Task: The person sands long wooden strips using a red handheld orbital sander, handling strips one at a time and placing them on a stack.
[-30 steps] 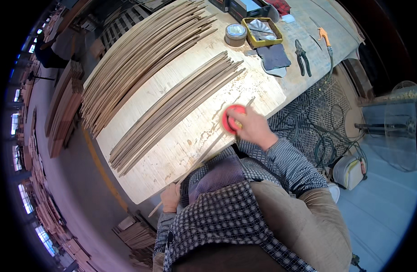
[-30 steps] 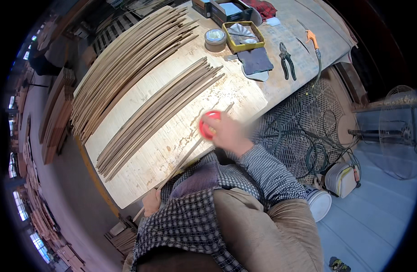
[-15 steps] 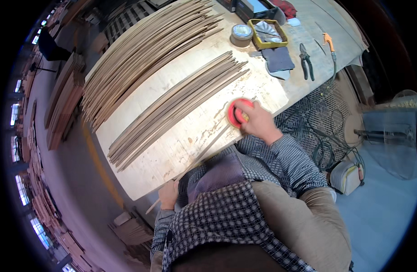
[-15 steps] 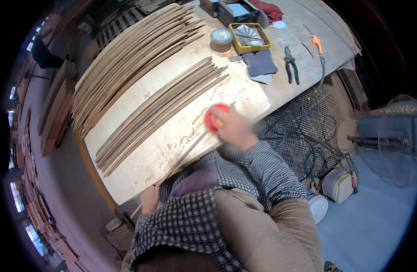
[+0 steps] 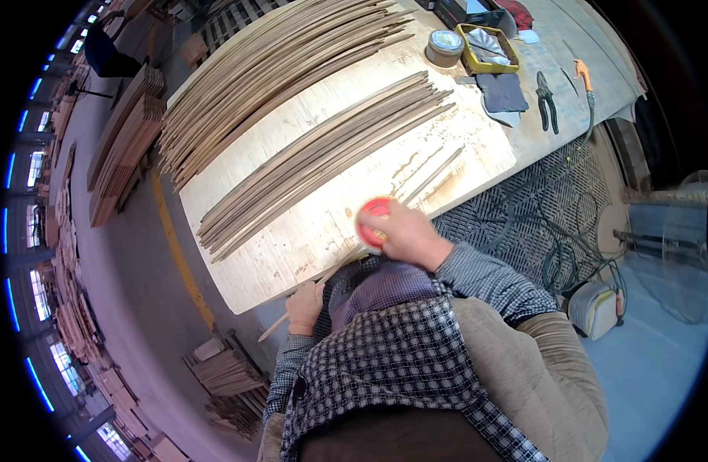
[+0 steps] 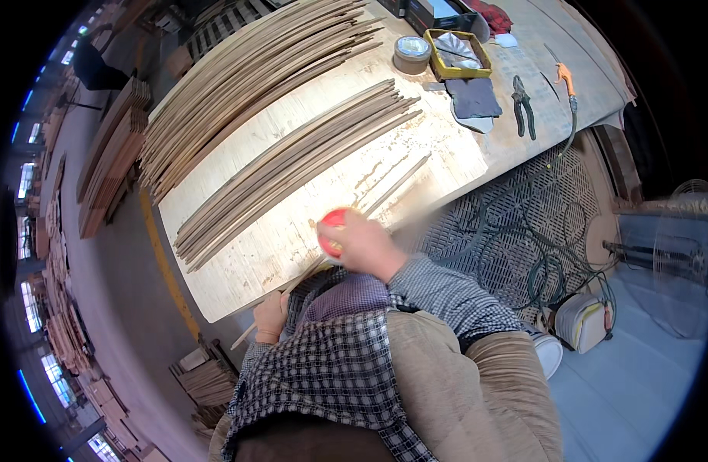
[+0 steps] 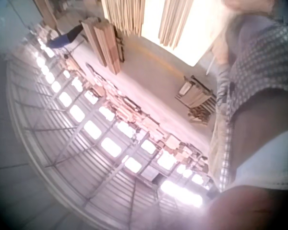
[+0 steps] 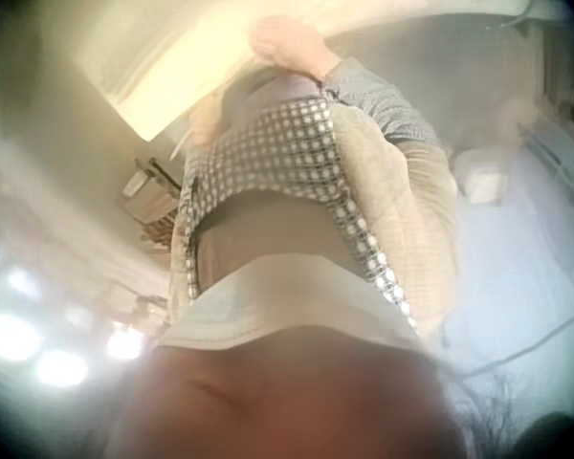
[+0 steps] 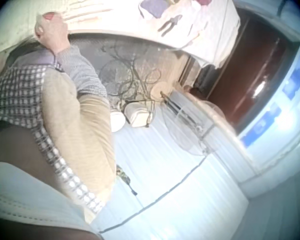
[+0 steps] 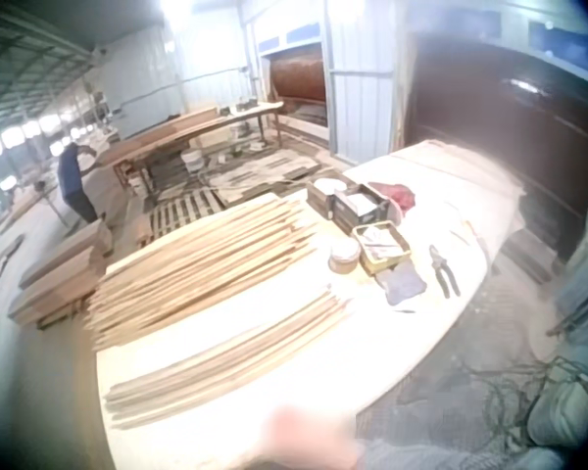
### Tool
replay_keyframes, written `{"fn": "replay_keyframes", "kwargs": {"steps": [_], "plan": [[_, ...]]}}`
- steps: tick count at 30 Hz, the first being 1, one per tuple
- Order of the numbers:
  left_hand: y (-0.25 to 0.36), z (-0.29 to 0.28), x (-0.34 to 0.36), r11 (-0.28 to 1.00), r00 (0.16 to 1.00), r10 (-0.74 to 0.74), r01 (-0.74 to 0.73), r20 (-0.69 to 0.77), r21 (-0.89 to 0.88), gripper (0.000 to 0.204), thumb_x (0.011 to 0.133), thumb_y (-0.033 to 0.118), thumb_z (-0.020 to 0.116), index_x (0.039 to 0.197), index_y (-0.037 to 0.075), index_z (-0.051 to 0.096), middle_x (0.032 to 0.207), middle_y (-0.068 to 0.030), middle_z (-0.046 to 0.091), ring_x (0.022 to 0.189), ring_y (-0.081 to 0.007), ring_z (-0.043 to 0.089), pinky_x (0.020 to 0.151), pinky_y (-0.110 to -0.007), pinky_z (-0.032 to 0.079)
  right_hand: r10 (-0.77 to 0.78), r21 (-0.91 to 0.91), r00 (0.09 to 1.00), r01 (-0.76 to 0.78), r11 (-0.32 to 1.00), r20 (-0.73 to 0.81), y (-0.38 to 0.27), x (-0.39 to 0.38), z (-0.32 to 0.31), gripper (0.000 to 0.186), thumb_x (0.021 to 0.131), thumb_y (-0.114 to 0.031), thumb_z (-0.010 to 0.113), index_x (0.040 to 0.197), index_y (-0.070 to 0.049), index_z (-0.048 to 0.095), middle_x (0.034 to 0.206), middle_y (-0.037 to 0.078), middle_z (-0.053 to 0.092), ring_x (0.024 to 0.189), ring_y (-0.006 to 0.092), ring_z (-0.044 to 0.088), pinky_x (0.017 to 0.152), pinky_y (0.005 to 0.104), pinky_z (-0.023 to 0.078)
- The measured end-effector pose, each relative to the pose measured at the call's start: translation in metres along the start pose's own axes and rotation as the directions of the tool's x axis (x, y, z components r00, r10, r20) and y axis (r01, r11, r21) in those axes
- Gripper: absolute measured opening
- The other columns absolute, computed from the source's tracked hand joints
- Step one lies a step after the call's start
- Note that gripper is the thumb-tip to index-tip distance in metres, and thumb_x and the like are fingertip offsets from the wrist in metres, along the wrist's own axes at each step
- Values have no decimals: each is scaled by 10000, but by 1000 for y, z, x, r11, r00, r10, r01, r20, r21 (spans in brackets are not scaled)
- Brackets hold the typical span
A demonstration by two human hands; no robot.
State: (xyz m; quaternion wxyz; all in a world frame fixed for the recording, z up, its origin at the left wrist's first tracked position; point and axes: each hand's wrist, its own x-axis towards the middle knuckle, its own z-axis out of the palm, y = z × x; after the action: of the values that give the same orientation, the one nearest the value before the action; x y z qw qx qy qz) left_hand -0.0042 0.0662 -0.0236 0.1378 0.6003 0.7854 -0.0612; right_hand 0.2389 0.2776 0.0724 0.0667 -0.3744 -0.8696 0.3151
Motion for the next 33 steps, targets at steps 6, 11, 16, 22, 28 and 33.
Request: {"fn": "replay_keyframes", "kwargs": {"steps": [6, 11, 16, 22, 28, 33], "plan": [[4, -1, 1, 1000, 1000, -8, 8, -5, -21, 323, 906, 397, 453, 782, 106, 519, 717, -119, 603, 632, -340, 593, 563, -464, 456, -210, 82, 976, 205, 975, 55, -13, 1, 20, 410, 735, -126, 615, 1123, -246, 557, 982, 168, 556, 833, 331, 590, 696, 404, 502], [2, -2, -7, 994, 985, -30, 12, -170, -108, 328, 912, 384, 443, 778, 94, 518, 727, -126, 600, 675, -339, 592, 584, -459, 450, 90, -1, 991, -90, 996, -101, 24, -12, -23, 467, 721, -115, 606, 1162, -258, 552, 1033, 177, 533, 827, 349, 593, 707, 416, 501], [-5, -4, 1, 995, 998, 24, -29, -57, -93, 324, 916, 374, 440, 772, 100, 533, 716, -136, 601, 648, -350, 593, 569, -462, 448, 238, -41, 928, -259, 965, -286, 94, -13, -53, 615, 644, -183, 668, 1227, -303, 517, 939, 174, 531, 763, 374, 604, 680, 414, 511], [-19, -13, 13, 968, 988, 63, -26, 142, -250, 343, 918, 373, 435, 760, 92, 553, 690, -170, 598, 668, -383, 586, 596, -484, 447, 355, -87, 883, -397, 913, -307, 109, -7, -90, 610, 627, -141, 657, 1212, -262, 534, 969, 193, 536, 798, 365, 606, 695, 427, 502], [-21, -10, 16, 952, 977, 64, 2, 205, -308, 373, 917, 382, 430, 759, 75, 569, 735, -202, 604, 698, -413, 577, 626, -497, 440, 250, -10, 923, -264, 964, -293, 95, -6, -59, 574, 660, -165, 658, 1204, -299, 534, 943, 186, 545, 766, 371, 608, 693, 425, 507], [-23, -10, 14, 906, 970, 58, 49, 238, -420, 363, 908, 364, 443, 837, 53, 615, 796, -223, 612, 788, -421, 578, 698, -486, 447, -15, -7, 978, 14, 1000, -207, 50, -7, -27, 483, 701, -165, 658, 1162, -276, 562, 928, 161, 555, 797, 333, 596, 655, 408, 506]]}}
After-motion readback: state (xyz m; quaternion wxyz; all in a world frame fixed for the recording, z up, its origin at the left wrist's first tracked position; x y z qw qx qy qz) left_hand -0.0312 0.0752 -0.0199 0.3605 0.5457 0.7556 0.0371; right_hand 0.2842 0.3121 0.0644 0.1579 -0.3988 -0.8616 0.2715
